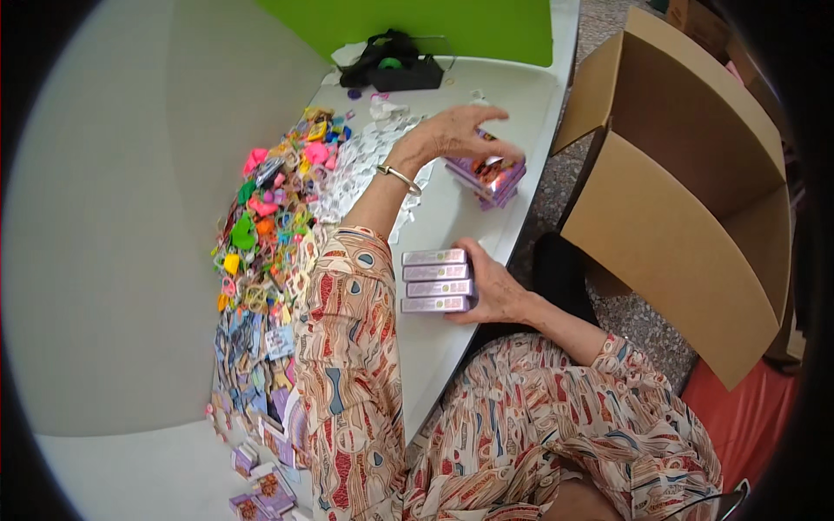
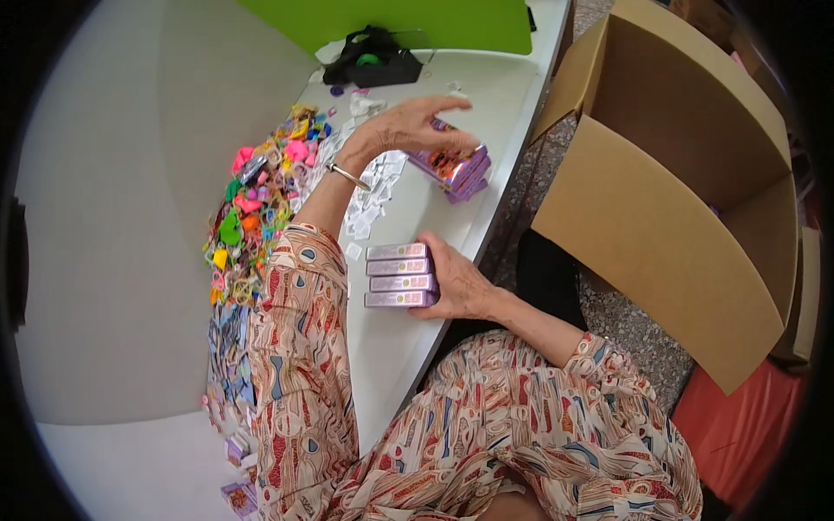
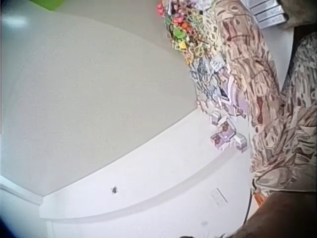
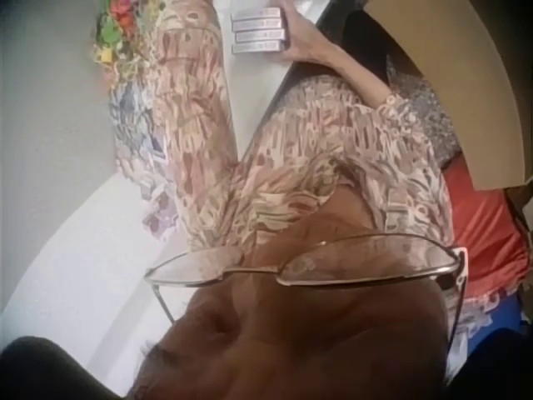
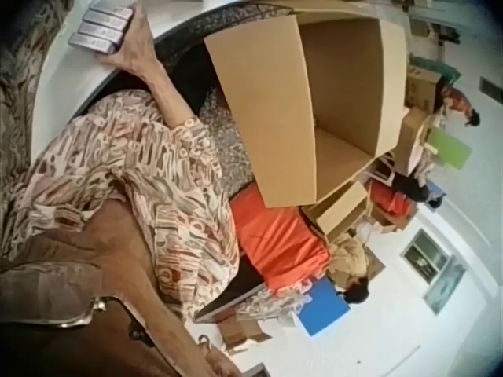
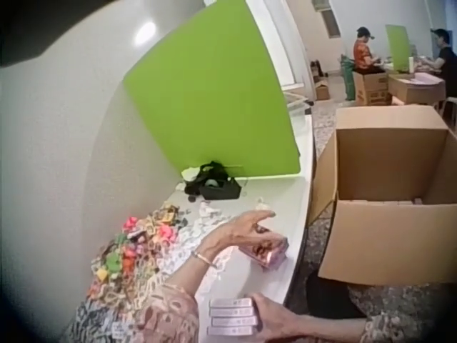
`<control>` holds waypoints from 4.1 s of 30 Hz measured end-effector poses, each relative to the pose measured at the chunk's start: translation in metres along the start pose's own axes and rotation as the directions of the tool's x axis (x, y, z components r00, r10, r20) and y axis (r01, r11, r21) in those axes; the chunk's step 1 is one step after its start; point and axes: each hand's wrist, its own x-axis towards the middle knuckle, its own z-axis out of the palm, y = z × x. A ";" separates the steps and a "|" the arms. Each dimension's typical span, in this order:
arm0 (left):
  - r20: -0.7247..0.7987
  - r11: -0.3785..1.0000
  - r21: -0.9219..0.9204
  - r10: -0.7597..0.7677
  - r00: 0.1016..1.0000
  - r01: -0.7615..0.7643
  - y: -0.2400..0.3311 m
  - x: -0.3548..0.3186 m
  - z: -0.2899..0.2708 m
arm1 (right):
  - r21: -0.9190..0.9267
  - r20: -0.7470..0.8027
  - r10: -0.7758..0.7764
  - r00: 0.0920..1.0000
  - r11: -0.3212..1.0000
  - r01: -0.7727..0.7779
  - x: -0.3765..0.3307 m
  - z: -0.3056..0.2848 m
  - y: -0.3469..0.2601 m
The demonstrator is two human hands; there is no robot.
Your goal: Packing small colorful items into purple boxes and stacking them on a desk.
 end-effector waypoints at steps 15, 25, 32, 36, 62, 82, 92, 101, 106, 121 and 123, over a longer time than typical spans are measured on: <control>0.573 0.984 0.172 -0.063 0.817 -0.044 -0.002 0.016 -0.001 | 0.010 -0.094 -0.127 0.987 0.992 0.128 -0.004 0.006 0.005; 0.064 0.974 0.153 0.161 0.985 -0.169 -0.013 -0.095 0.011 | -0.082 -0.110 -0.200 0.974 0.978 0.191 -0.006 0.002 0.005; -0.043 0.971 0.175 0.173 0.984 -0.163 -0.019 -0.113 0.023 | -0.368 -0.124 -0.161 0.979 0.924 0.105 -0.015 -0.001 -0.021; -0.058 0.914 0.309 0.294 0.954 -0.263 -0.005 -0.112 0.027 | -0.477 -0.072 -0.109 0.991 0.877 0.062 -0.019 -0.004 -0.030; -0.183 0.988 0.151 0.035 0.983 -0.007 -0.059 -0.071 0.059 | -0.412 -0.202 -0.158 0.967 0.909 0.062 -0.027 0.004 -0.009; -0.306 0.680 -0.733 -0.363 0.880 0.025 -0.054 -0.147 0.085 | -0.293 0.008 -0.180 0.984 0.940 0.174 -0.007 -0.020 0.005; -0.235 0.457 -0.889 -0.511 0.827 0.030 -0.030 -0.128 0.093 | -0.298 -0.052 -0.222 0.974 0.934 0.197 -0.009 -0.012 0.016; -0.122 0.655 -0.706 -0.486 0.865 0.269 -0.053 -0.133 0.075 | -0.308 -0.108 -0.269 0.957 0.924 0.226 -0.014 -0.009 0.019; -0.168 0.772 -0.560 -0.461 0.871 0.301 -0.050 -0.141 0.067 | -0.314 -0.022 -0.230 0.973 0.925 0.212 -0.014 -0.012 0.015; -0.538 0.580 -0.814 -0.732 0.418 -0.034 0.073 -0.242 0.163 | -0.344 -0.012 -0.208 0.978 0.919 0.192 -0.014 -0.014 0.012; -0.624 0.711 -0.703 -0.610 0.487 -0.011 0.073 -0.236 0.168 | -0.364 0.016 -0.184 0.983 0.915 0.177 -0.013 -0.014 0.011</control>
